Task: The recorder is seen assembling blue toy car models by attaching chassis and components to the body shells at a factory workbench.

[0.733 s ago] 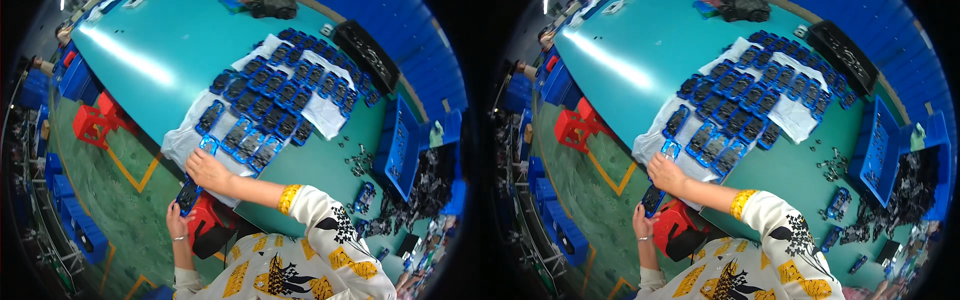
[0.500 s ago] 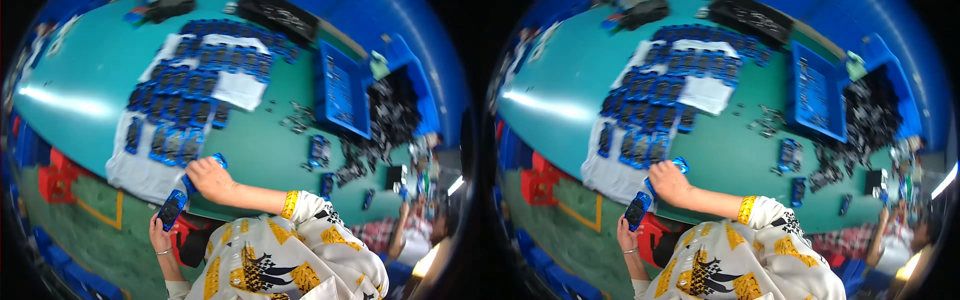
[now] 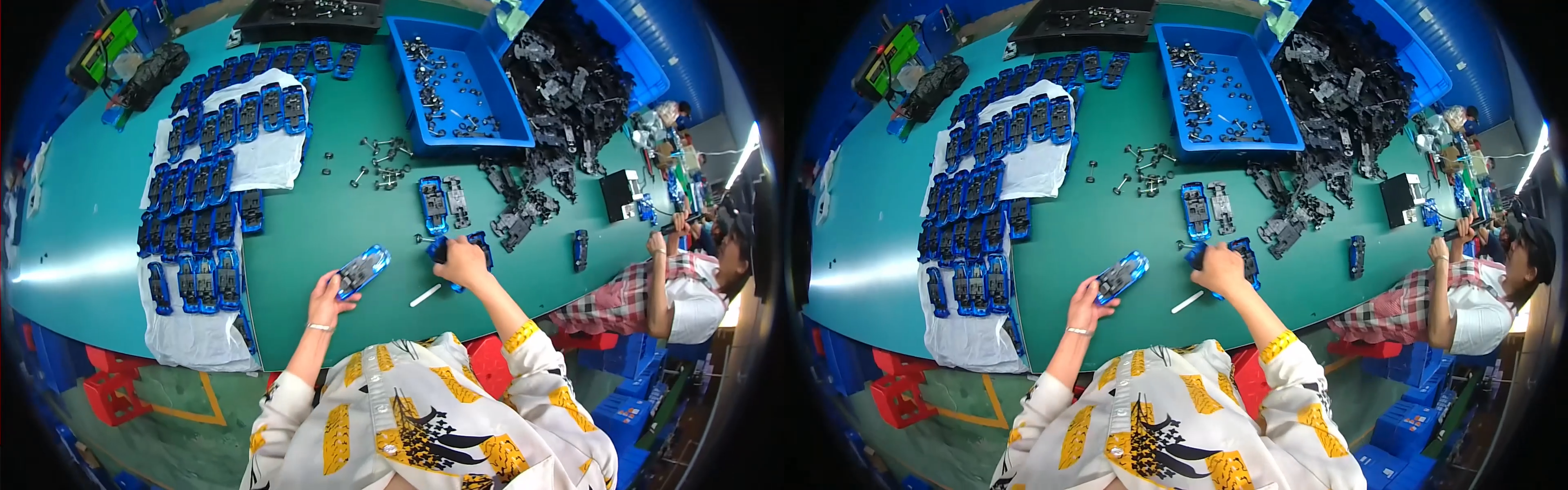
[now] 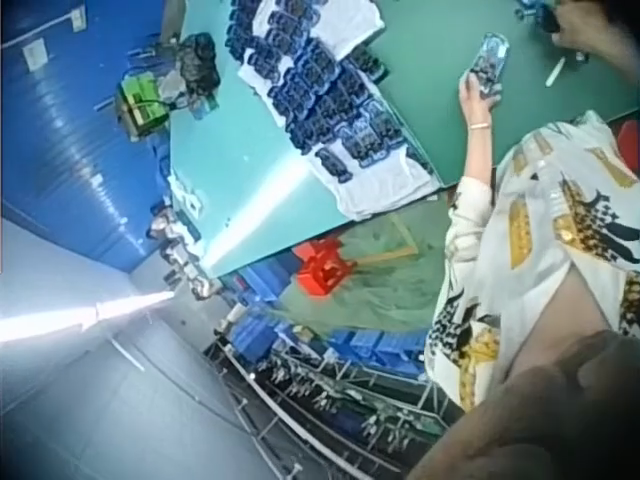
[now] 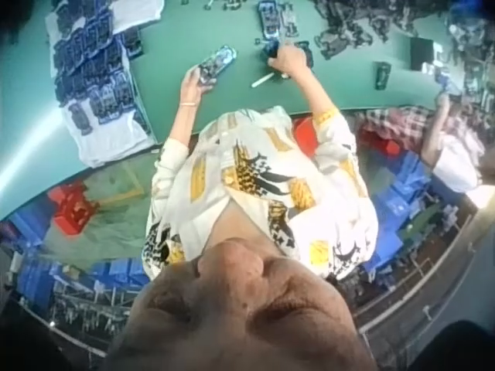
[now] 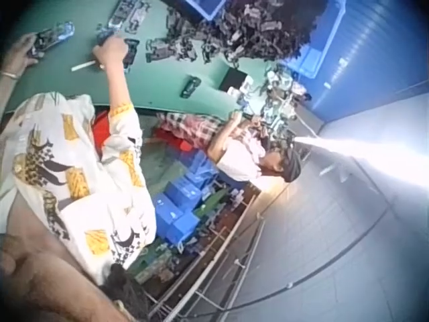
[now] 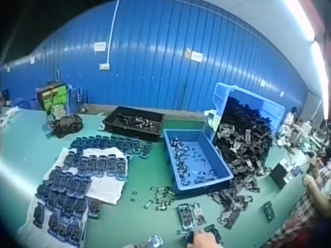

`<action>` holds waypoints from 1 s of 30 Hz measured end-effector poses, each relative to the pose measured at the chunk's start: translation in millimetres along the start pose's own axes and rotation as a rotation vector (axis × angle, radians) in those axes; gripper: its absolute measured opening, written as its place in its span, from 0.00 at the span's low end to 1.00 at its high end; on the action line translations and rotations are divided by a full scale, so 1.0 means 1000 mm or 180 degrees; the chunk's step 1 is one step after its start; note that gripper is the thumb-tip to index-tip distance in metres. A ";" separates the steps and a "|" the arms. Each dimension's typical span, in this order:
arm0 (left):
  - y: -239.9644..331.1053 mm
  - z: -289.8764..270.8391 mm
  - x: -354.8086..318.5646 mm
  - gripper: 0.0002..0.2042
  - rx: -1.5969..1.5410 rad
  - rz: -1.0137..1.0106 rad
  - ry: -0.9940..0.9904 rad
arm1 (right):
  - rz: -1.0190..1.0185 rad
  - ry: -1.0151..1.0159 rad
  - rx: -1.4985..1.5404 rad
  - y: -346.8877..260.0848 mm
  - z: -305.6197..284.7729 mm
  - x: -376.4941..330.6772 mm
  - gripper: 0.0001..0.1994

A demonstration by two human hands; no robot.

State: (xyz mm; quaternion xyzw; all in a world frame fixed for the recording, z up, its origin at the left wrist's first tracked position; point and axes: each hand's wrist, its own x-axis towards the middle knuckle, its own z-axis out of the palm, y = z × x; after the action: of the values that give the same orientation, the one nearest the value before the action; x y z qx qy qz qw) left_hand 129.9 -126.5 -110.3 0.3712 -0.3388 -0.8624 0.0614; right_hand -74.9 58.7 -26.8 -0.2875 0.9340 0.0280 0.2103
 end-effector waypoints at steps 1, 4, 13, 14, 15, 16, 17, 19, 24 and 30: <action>-0.002 0.014 0.010 0.16 -0.0092 0.0006 0.0083 | 0.0107 -0.0042 0.0008 0.009 0.004 -0.005 0.23; -0.010 0.046 0.034 0.15 -0.0185 0.0076 0.0129 | 0.0296 -0.0015 -0.0075 0.025 0.024 -0.007 0.23; -0.026 0.091 0.065 0.15 -0.0213 0.0176 0.0251 | 0.0472 0.0051 -0.0579 0.028 0.021 -0.003 0.25; -0.025 0.093 0.065 0.14 -0.0234 0.0206 0.0297 | 0.0489 -0.0078 -0.0431 0.028 0.016 -0.003 0.26; -0.026 0.093 0.067 0.14 -0.0250 0.0218 0.0345 | 0.0499 -0.0209 -0.0282 0.027 0.010 -0.003 0.27; -0.027 0.091 0.067 0.14 -0.0258 0.0210 0.0345 | 0.0502 -0.0215 -0.0292 0.025 0.005 -0.004 0.27; -0.028 0.088 0.069 0.14 -0.0244 0.0187 0.0381 | 0.0535 -0.0187 -0.0329 0.022 -0.001 -0.005 0.26; -0.030 0.089 0.070 0.14 -0.0234 0.0146 0.0400 | 0.0590 -0.0162 -0.0376 0.017 -0.007 -0.004 0.25; -0.033 0.092 0.072 0.16 -0.0061 0.0216 0.0502 | -0.0830 0.1141 0.0305 -0.026 0.005 0.003 0.21; -0.038 0.082 0.077 0.18 0.0521 0.0099 0.0464 | -0.1412 0.1152 0.0182 -0.044 0.043 0.015 0.25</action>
State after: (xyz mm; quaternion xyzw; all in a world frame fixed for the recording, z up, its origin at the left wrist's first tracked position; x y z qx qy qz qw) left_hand 24.8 -80.7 -139.7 0.4314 -0.4085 -0.8014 0.0687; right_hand -46.1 21.6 -69.6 -0.4791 0.8710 -0.0968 0.0491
